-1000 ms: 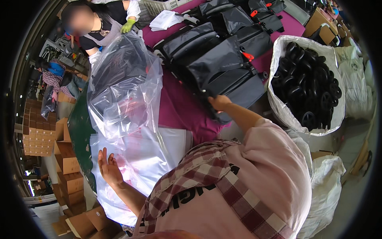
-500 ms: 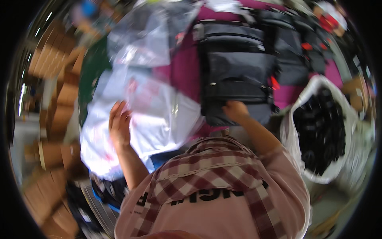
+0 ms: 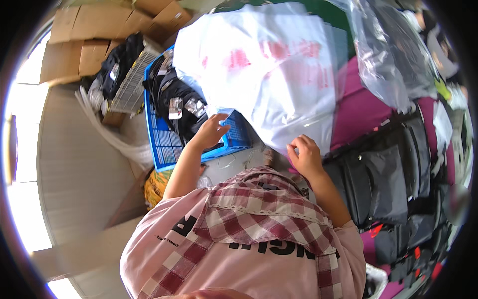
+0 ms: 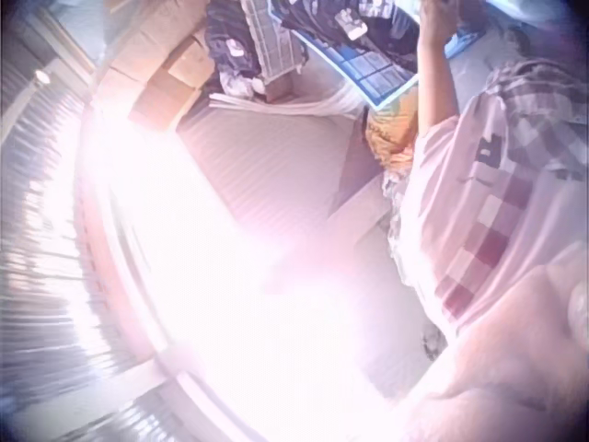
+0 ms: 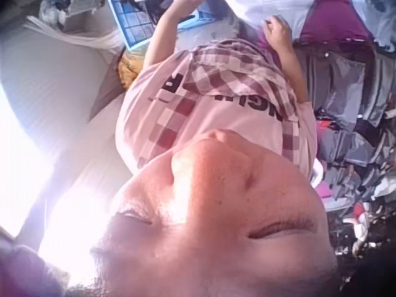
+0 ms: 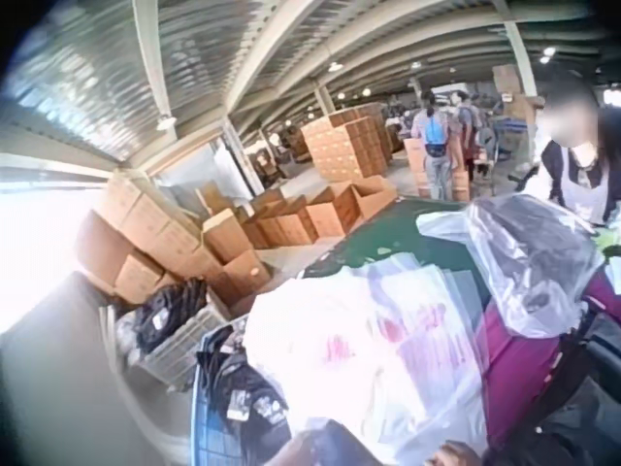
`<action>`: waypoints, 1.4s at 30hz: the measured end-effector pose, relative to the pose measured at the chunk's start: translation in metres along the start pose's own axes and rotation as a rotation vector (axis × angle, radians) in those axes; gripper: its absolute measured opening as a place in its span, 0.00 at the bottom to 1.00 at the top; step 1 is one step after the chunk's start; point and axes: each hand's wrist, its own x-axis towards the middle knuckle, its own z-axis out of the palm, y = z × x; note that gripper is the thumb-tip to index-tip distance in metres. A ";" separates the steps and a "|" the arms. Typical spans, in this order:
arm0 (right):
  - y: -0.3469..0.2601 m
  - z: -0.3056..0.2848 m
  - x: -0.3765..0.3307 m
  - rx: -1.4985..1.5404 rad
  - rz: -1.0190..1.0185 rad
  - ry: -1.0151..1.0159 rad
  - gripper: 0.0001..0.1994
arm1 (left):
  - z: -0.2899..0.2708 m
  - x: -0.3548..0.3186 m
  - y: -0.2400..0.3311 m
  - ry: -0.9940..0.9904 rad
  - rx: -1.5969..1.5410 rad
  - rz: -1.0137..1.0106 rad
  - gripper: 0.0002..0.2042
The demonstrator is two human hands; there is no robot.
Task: The person assembles baby strollers by attaching wheels to the frames and placing them into plastic bags. They handle stroller frames, wheels, and plastic bags, arranging components on a pink-covered table in a warehouse setting.
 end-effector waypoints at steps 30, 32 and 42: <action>0.016 0.334 0.271 -0.760 -0.038 -0.339 0.44 | 0.058 0.082 -0.531 0.382 -0.369 -1.061 0.33; 0.016 0.334 0.272 -0.763 -0.036 -0.346 0.44 | 0.051 0.088 -0.562 0.435 -0.179 -1.214 0.38; 0.020 0.337 0.279 -0.753 -0.121 -0.409 0.42 | 0.091 0.068 -0.652 0.398 -0.610 -1.408 0.47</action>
